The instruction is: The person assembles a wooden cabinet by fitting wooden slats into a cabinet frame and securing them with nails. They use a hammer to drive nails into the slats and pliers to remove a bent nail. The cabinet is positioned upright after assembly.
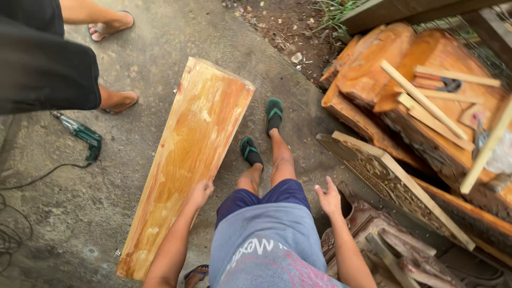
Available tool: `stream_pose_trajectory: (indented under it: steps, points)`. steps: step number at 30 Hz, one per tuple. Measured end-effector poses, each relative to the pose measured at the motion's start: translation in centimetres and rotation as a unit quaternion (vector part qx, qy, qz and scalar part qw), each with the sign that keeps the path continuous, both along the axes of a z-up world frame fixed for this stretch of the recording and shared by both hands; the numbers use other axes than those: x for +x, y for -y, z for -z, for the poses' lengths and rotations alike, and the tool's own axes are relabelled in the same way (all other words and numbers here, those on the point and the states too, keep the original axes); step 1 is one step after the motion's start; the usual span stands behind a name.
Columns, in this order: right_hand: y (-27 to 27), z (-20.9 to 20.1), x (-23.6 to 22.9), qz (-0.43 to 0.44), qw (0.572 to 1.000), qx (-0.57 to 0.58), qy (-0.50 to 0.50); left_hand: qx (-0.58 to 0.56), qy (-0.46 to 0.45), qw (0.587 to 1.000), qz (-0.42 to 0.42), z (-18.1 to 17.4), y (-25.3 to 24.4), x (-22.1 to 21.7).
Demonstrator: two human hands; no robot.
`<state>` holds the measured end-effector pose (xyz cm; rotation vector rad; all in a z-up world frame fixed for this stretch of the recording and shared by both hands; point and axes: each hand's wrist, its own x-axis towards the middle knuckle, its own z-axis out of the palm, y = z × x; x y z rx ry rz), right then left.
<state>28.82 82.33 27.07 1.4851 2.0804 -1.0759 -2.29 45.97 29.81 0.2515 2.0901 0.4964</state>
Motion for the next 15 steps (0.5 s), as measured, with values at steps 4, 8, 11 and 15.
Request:
stream_pose_trajectory:
  steps: [4,8,11,15]
  points:
    - [4.0,-3.2,4.2,0.070,0.997,-0.031,-0.008,-0.086,-0.003,0.993,0.083,-6.3,5.5,3.3]
    - [4.6,-6.1,9.8,0.161,0.985,0.027,-0.048,-0.132,0.080,0.985,0.073,-9.5,5.8,3.8]
    - [1.4,-7.2,12.3,0.223,0.965,0.098,-0.094,-0.150,0.017,0.984,0.093,-9.3,3.3,1.9]
    - [-4.6,-10.4,15.4,0.268,0.932,0.188,-0.153,-0.048,-0.070,0.993,0.086,-7.3,-3.9,-1.6]
